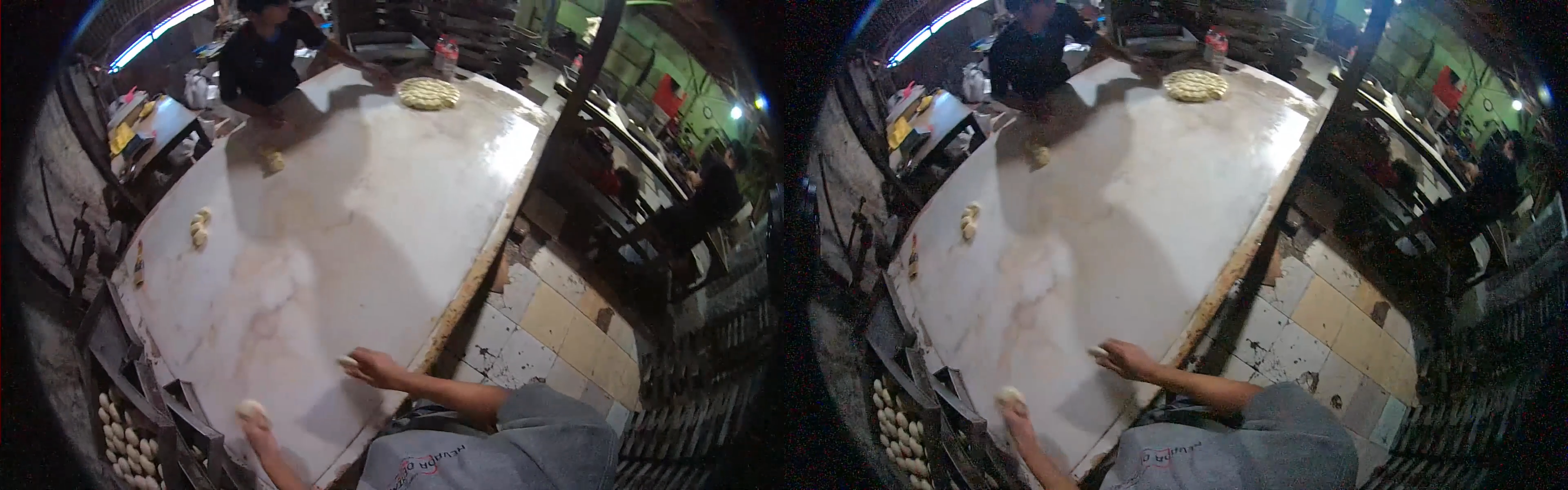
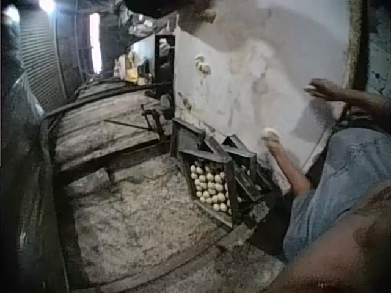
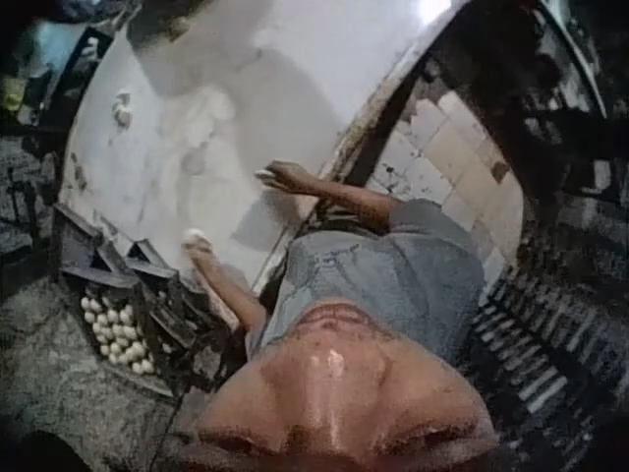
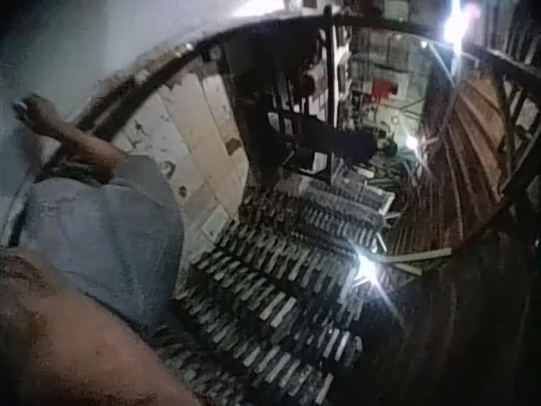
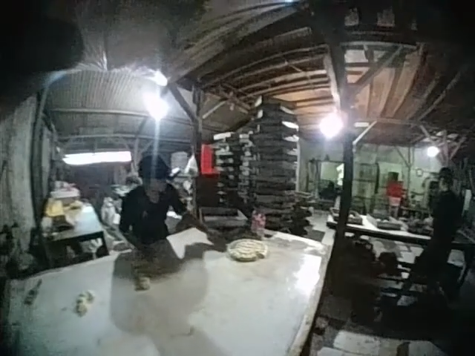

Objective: Rolling and arranging raw dough pieces into round shapes and arranging them into bakery trays on a large production table.

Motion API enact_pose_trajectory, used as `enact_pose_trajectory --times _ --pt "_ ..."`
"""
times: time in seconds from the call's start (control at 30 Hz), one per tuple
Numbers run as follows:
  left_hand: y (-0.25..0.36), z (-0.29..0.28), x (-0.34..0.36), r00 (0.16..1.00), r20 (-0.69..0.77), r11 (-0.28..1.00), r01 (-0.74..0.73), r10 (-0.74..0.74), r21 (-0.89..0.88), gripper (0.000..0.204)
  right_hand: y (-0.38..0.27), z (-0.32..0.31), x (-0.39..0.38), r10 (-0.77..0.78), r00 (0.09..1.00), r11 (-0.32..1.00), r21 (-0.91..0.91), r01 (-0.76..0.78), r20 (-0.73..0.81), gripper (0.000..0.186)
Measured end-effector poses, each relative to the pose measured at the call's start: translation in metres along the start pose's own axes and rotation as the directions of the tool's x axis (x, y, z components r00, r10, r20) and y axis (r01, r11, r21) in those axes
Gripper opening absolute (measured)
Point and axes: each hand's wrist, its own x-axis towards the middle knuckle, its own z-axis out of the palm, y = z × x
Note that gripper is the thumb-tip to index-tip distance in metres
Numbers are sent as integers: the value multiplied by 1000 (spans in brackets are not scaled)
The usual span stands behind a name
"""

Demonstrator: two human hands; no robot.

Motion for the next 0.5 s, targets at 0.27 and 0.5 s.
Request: enact_pose_trajectory --times 0.27,0.5 --pt "51 87 9 882 11 569 -313 471 760 27 38 -19 117 -99 940 842 -531 -96 -327 34" --pt "32 111 -64 820 313 416 -526 479 742 11 15 60 26 -276 950 830 -535 159 -146 14"
